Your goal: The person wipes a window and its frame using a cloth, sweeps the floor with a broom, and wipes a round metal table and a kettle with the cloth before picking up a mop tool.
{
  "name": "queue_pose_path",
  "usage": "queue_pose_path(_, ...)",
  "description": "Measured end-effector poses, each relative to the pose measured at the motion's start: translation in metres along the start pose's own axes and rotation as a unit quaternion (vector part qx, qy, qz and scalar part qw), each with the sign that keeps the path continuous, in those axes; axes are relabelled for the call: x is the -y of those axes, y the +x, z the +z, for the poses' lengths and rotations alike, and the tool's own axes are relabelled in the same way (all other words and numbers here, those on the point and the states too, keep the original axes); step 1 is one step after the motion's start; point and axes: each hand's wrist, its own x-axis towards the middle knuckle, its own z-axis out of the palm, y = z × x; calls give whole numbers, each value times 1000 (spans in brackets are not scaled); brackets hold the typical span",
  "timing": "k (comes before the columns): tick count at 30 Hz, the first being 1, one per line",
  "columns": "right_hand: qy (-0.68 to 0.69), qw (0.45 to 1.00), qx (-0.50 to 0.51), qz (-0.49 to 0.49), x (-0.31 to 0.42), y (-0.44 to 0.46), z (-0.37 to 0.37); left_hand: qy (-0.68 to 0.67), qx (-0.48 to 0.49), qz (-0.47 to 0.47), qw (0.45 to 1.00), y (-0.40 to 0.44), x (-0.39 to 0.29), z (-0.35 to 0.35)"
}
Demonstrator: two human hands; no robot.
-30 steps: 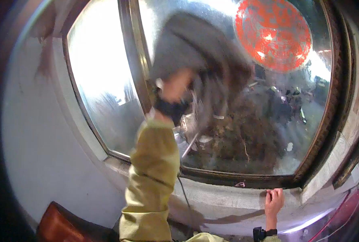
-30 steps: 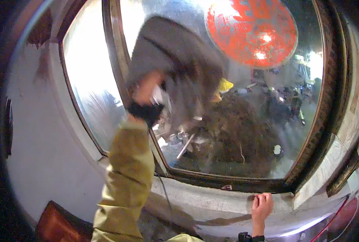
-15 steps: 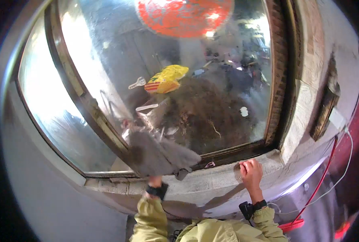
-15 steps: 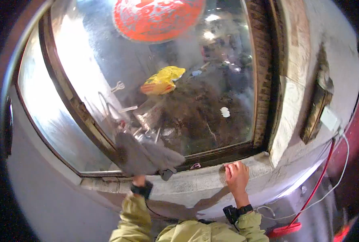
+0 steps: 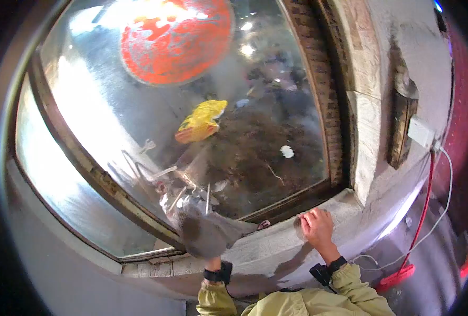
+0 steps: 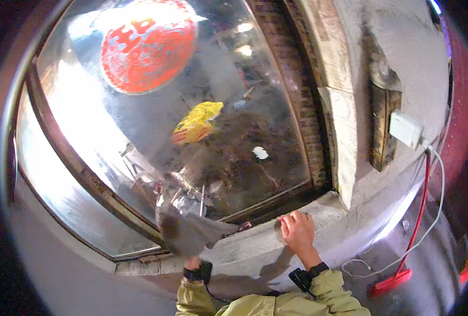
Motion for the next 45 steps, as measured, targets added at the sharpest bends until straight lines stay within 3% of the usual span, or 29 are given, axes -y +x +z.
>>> queue_pose_path(4,-9,999,40,11,0,1,-3,58,-78,119,988,82,-72,-21)
queue_pose_path(7,-10,998,50,21,1,2,-5,100,-152,254,950,147,-158,-20)
queue_pose_path(9,5,998,64,16,-1,0,-4,157,-203,367,894,176,-211,15)
queue_pose_path(10,-18,999,39,9,-3,-3,-1,242,-278,446,816,194,-225,50)
queue_pose_path(11,-32,999,12,-7,-5,-3,6,153,-128,429,881,176,-262,53)
queue_pose_path(13,-22,999,30,9,-3,-2,5,37,-5,423,905,153,-298,103)
queue_pose_path(15,-16,999,43,24,-7,-4,7,-76,9,402,912,152,-269,172)
queue_pose_path(16,-12,999,46,14,-11,-5,8,-105,81,389,912,139,-273,167)
queue_pose_path(21,-14,999,43,-1,-10,-5,5,-181,220,279,917,99,-172,122)
queue_pose_path(26,-42,997,38,54,-12,-11,15,-205,255,190,926,59,-88,54)
queue_pose_path(29,-6,1000,3,-19,-9,-7,11,-329,270,141,894,36,-41,-20)
queue_pose_path(30,-69,996,-5,-49,-6,-4,10,-53,265,190,944,21,-39,-60)
queue_pose_path(31,-64,996,-6,-56,-9,-5,11,229,236,218,919,8,-43,-95)
queue_pose_path(32,-21,1000,-8,-12,-16,-8,15,251,206,191,927,-5,-22,-109)
queue_pose_path(34,24,999,-20,27,-2,-12,18,153,164,139,965,-17,13,-133)
queue_pose_path(36,81,986,-49,134,31,-19,18,118,134,110,978,-27,50,-158)
queue_pose_path(39,99,990,-32,95,103,-33,56,93,116,89,985,-31,94,-190)
queue_pose_path(43,65,996,-23,-60,177,-52,119,90,102,128,982,6,110,-250)
queue_pose_path(45,70,997,-5,-16,183,-69,130,114,84,179,974,40,96,-293)
